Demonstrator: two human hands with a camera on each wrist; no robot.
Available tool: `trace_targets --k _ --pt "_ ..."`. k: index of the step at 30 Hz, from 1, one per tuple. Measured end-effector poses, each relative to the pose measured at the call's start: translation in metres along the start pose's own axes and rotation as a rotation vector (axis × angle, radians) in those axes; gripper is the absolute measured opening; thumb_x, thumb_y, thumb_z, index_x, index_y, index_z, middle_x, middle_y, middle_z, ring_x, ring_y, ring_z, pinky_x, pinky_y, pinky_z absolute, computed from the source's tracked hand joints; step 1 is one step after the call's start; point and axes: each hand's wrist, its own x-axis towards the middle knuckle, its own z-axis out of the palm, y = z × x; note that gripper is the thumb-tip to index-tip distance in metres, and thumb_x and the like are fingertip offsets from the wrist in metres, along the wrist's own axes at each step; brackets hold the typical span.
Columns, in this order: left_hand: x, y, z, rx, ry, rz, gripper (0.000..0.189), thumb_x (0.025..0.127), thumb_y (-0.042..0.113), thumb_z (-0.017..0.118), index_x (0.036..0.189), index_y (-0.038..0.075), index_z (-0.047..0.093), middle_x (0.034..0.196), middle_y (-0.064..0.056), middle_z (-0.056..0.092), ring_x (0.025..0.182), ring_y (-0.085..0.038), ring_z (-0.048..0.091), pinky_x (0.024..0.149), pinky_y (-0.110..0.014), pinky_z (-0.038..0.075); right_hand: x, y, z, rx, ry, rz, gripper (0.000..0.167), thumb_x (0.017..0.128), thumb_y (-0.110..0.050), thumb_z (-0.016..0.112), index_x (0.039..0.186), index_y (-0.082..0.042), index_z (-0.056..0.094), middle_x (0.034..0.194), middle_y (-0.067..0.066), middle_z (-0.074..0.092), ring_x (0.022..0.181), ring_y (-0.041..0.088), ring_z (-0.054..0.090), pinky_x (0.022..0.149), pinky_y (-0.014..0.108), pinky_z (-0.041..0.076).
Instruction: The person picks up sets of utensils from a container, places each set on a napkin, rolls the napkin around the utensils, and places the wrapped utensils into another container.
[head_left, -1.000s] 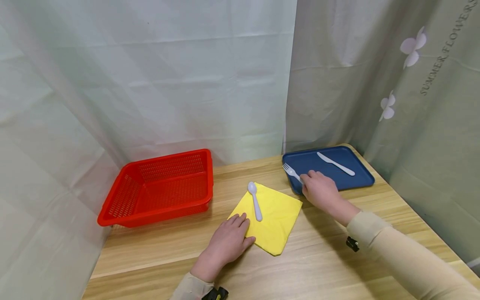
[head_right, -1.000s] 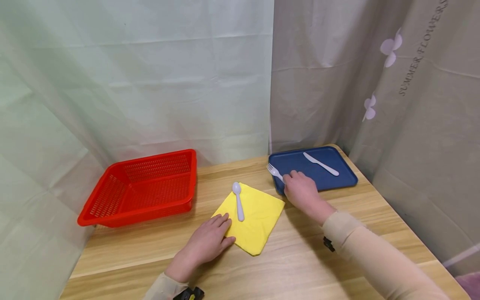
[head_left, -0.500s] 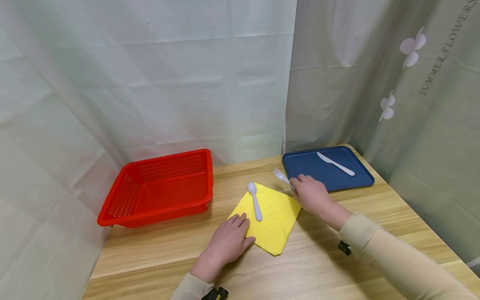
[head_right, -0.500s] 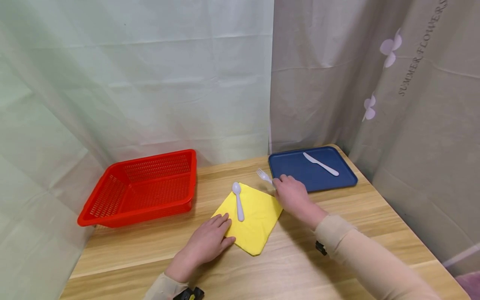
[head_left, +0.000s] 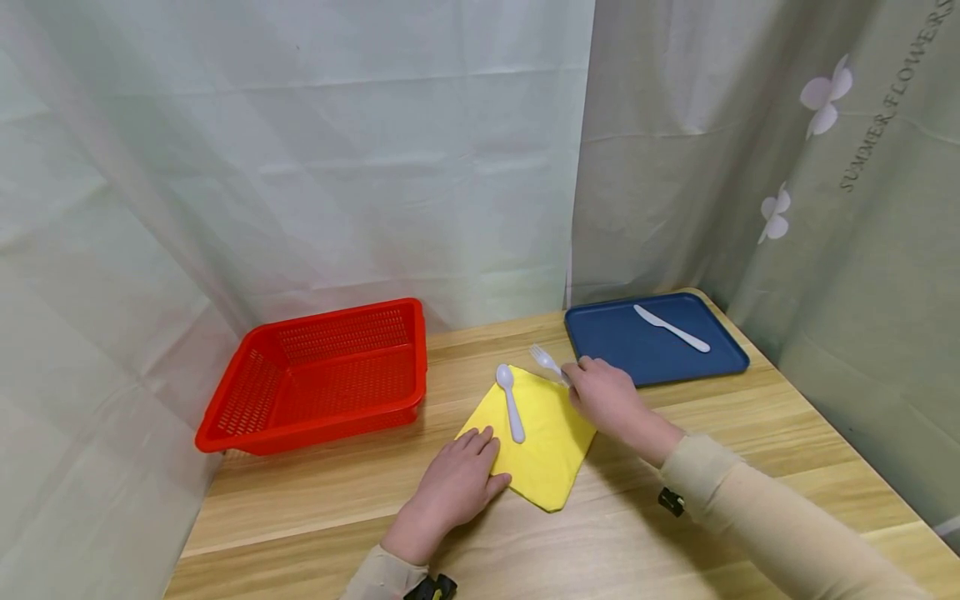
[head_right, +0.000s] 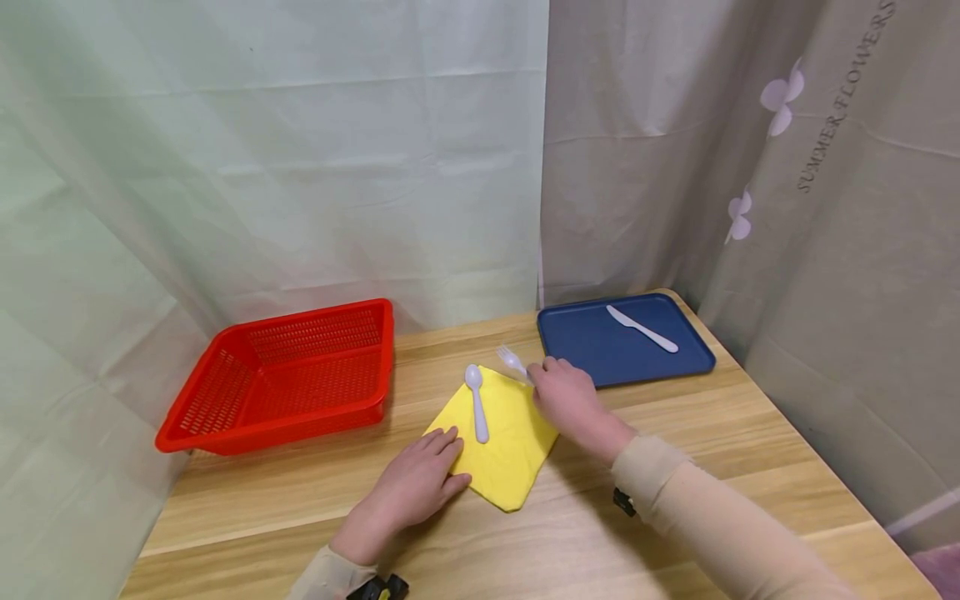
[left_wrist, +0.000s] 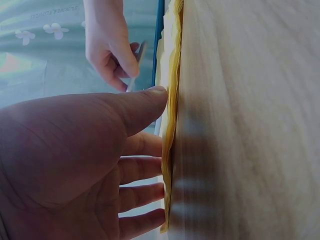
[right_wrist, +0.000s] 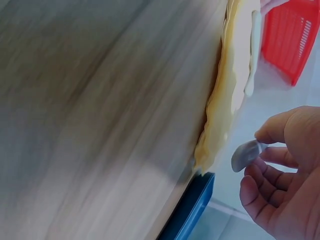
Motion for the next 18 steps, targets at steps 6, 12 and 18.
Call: trace_targets --k 6,12,18 --pt "0.0 0.0 0.0 0.003 -0.002 -0.003 0.06 0.109 0.043 0.071 0.154 0.004 0.061 0.165 -0.016 0.054 0.151 -0.039 0.05 0.121 -0.059 0.045 0.0 -0.008 0.004 0.01 0.01 -0.006 0.03 0.095 -0.008 0.082 0.124 -0.001 0.076 0.095 0.011 0.068 0.077 0.026 0.062 0.06 0.039 0.057" --pt "0.001 0.0 0.0 0.006 -0.003 -0.002 0.061 0.109 0.043 0.071 0.155 0.004 0.061 0.165 -0.016 0.054 0.151 -0.039 0.05 0.121 -0.058 0.045 0.003 -0.015 0.006 0.012 -0.025 0.011 0.03 0.096 -0.008 0.082 0.125 -0.002 0.076 0.092 0.01 0.067 0.074 0.025 0.06 0.058 0.037 0.055" --pt "0.001 0.0 0.0 0.01 0.0 -0.001 0.061 0.109 0.043 0.071 0.154 0.004 0.061 0.165 -0.016 0.054 0.151 -0.039 0.051 0.121 -0.058 0.045 0.006 -0.023 0.008 0.032 -0.057 0.026 0.026 0.096 -0.006 0.08 0.121 -0.001 0.076 0.09 0.011 0.066 0.074 0.025 0.06 0.059 0.038 0.054"
